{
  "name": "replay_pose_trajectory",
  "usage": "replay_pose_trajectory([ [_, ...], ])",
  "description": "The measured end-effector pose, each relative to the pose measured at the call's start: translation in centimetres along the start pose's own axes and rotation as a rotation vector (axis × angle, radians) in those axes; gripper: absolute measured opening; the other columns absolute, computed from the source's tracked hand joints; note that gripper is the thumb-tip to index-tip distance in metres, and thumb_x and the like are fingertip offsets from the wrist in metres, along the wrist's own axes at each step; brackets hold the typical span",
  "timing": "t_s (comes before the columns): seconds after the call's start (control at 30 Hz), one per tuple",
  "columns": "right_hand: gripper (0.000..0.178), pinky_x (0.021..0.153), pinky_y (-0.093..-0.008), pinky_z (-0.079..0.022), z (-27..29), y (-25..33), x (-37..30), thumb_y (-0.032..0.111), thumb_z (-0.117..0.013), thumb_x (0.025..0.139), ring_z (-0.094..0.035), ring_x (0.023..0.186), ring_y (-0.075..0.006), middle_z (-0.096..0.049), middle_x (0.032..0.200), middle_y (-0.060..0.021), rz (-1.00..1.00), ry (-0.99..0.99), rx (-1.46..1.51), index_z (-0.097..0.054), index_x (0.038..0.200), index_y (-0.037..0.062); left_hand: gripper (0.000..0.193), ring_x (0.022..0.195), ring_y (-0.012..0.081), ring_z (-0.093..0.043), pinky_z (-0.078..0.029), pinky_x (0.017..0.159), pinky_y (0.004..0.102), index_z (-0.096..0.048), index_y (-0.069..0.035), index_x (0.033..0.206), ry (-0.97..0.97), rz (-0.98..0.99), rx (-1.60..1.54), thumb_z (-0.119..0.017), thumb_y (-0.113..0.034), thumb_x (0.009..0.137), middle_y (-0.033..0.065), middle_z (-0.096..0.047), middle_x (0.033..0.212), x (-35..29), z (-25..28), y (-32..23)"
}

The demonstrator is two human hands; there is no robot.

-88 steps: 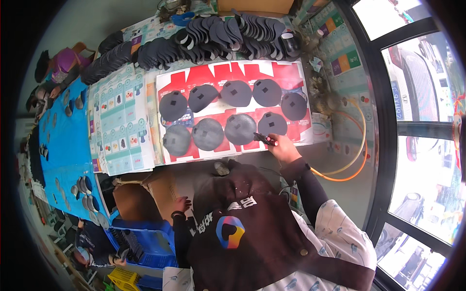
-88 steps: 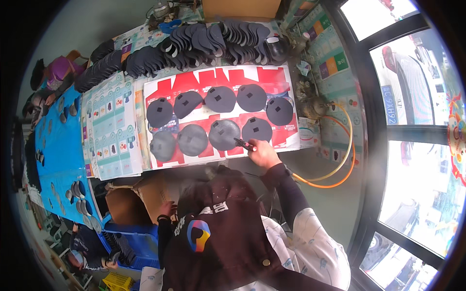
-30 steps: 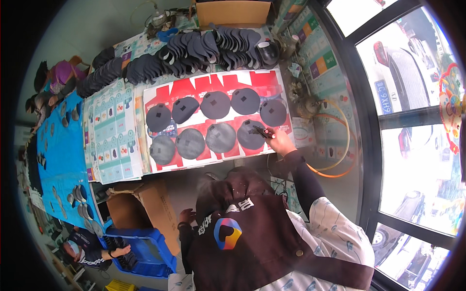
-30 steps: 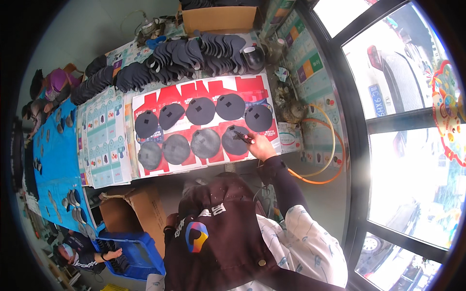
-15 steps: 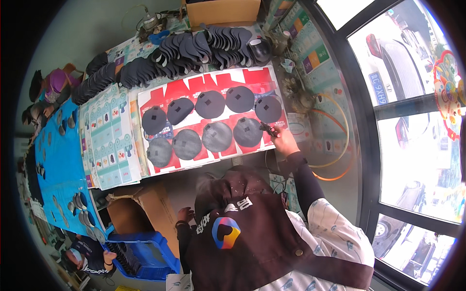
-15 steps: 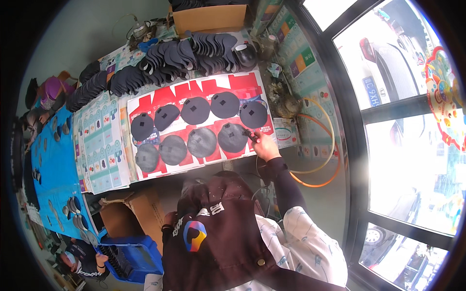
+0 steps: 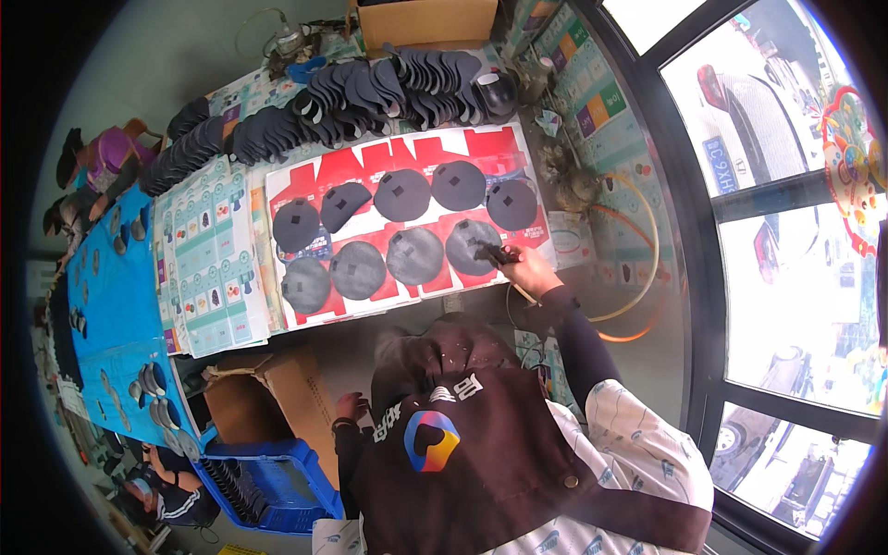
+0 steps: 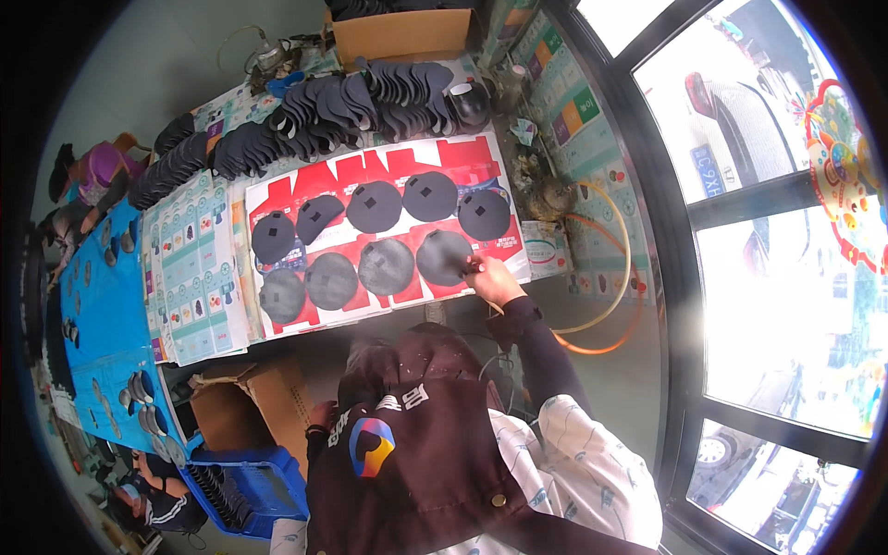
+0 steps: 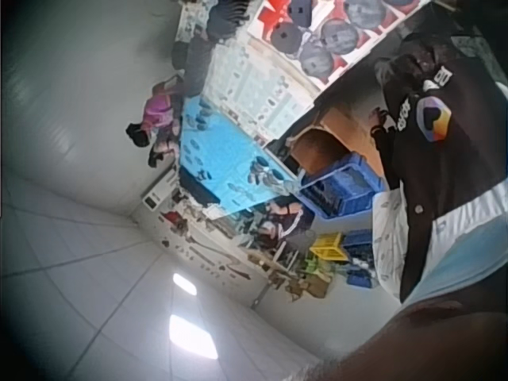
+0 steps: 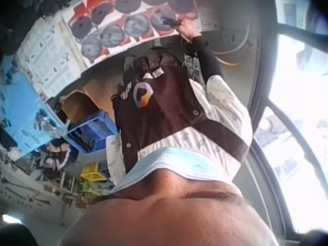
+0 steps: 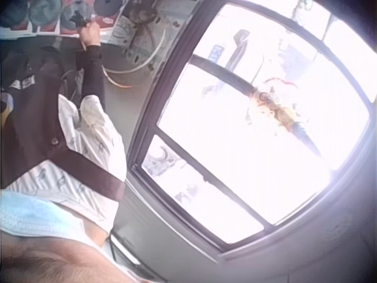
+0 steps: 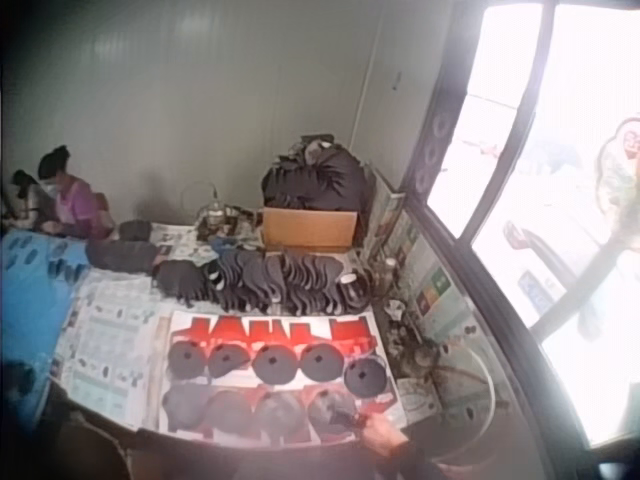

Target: Apply adhesive to shoe components and assemble them.

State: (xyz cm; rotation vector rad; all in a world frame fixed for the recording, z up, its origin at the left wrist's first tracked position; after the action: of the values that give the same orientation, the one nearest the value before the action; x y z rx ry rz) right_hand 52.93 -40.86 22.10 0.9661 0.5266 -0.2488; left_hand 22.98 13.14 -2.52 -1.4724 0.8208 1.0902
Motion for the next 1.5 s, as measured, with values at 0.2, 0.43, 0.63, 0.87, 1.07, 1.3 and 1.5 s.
replay_pose_trajectory([
  [0.2, 0.03, 0.084, -0.0461, -0.053, 1.3, -0.1, -0.5, 0.02, -0.065, 0.085, -0.067, 0.099, -0.0431, -0.071, 0.101, -0.0248, 0.074, -0.069, -0.321, -0.072, 0.11, 0.0047, 0.03, 0.067, 0.0231, -0.067, -0.051, 0.055, 0.0336, -0.061, -0.004, 0.118, -0.085, -0.003, -0.04, -0.059, -0.023, 0.096, 0.0129, -0.07, 0.087, -0.8, 0.2, 1.0],
  [0.43, 0.03, 0.081, -0.0476, -0.052, 1.6, -0.4, -1.2, 0.019, -0.061, 0.089, -0.066, 0.095, -0.0449, -0.069, 0.097, -0.0271, 0.084, 0.076, -0.301, -0.07, 0.114, 0.0062, 0.034, 0.075, 0.0263, -0.068, -0.055, 0.062, 0.0387, -0.061, 0.002, 0.124, 0.073, -0.407, 0.982, -0.052, -0.018, 0.098, 0.0154, -0.07, 0.091, -1.1, 0.1, 2.2],
  [0.63, 0.026, 0.081, -0.0546, -0.05, 2.9, -2.3, -0.9, 0.02, -0.055, 0.09, -0.064, 0.094, -0.0471, -0.068, 0.092, -0.0278, 0.149, -0.225, -0.38, -0.069, 0.105, 0.0054, 0.032, 0.082, 0.0293, -0.07, -0.057, 0.063, 0.0395, -0.06, 0.003, 0.124, 0.091, -0.413, 0.626, -0.049, -0.013, 0.098, 0.018, -0.07, 0.094, 0.3, 0.2, 3.6],
  [0.87, 0.032, 0.083, -0.0523, -0.051, 1.2, -3.3, -0.9, 0.03, -0.059, 0.088, -0.065, 0.096, -0.0473, -0.069, 0.096, -0.0274, -0.01, 0.025, -0.293, -0.072, 0.105, 0.0061, 0.033, 0.083, 0.0286, -0.071, -0.055, 0.06, 0.0365, -0.059, 0.004, 0.123, 0.044, -0.381, 0.57, -0.051, -0.017, 0.099, 0.0205, -0.07, 0.098, -0.4, -1.1, 1.2],
  [1.07, 0.034, 0.08, -0.0467, -0.052, 4.9, -3.8, 1.4, 0.02, -0.069, 0.08, -0.069, 0.093, -0.0418, -0.07, 0.092, -0.0267, -0.031, -0.228, 0.043, -0.069, 0.108, 0.0014, 0.041, 0.084, 0.0295, -0.071, -0.058, 0.066, 0.0361, -0.057, 0.005, 0.129, 0.096, -0.3, 0.801, -0.055, -0.02, 0.097, 0.0214, -0.071, 0.104, -2.0, -3.2, -1.2],
  [1.3, 0.028, 0.073, -0.0383, -0.052, 9.7, -4.3, 6.5, 0.014, -0.064, 0.083, -0.068, 0.078, -0.033, -0.07, 0.084, -0.02, 0.055, -0.456, 0.078, -0.068, 0.107, 0.0002, 0.031, 0.089, 0.023, -0.073, -0.06, 0.073, 0.0359, -0.068, 0.004, 0.114, 0.021, -0.443, 0.982, -0.064, -0.012, 0.087, 0.0117, -0.074, 0.099, -4.1, -4.0, -1.0],
  [1.5, 0.039, 0.085, -0.0449, -0.054, 9.7, -3.1, 7.3, 0.018, -0.063, 0.079, -0.067, 0.1, -0.0437, -0.068, 0.095, -0.0302, 0.115, -0.418, -0.048, -0.069, 0.111, -0.0035, 0.024, 0.085, 0.024, -0.074, -0.059, 0.07, 0.0362, -0.072, -0.002, 0.107, -0.071, -0.728, 1.04, -0.064, -0.013, 0.087, 0.0112, -0.075, 0.095, 0.6, -2.5, 3.2],
])
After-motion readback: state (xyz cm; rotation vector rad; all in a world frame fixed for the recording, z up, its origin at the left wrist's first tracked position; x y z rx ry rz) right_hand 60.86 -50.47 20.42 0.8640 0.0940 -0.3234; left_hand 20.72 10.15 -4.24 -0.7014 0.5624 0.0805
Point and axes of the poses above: each hand's wrist, its own x-axis towards the middle knuckle, its own z-axis out of the back of the hand, y = z × x, the point moved 1 cm from there along x, towards the middle knuckle
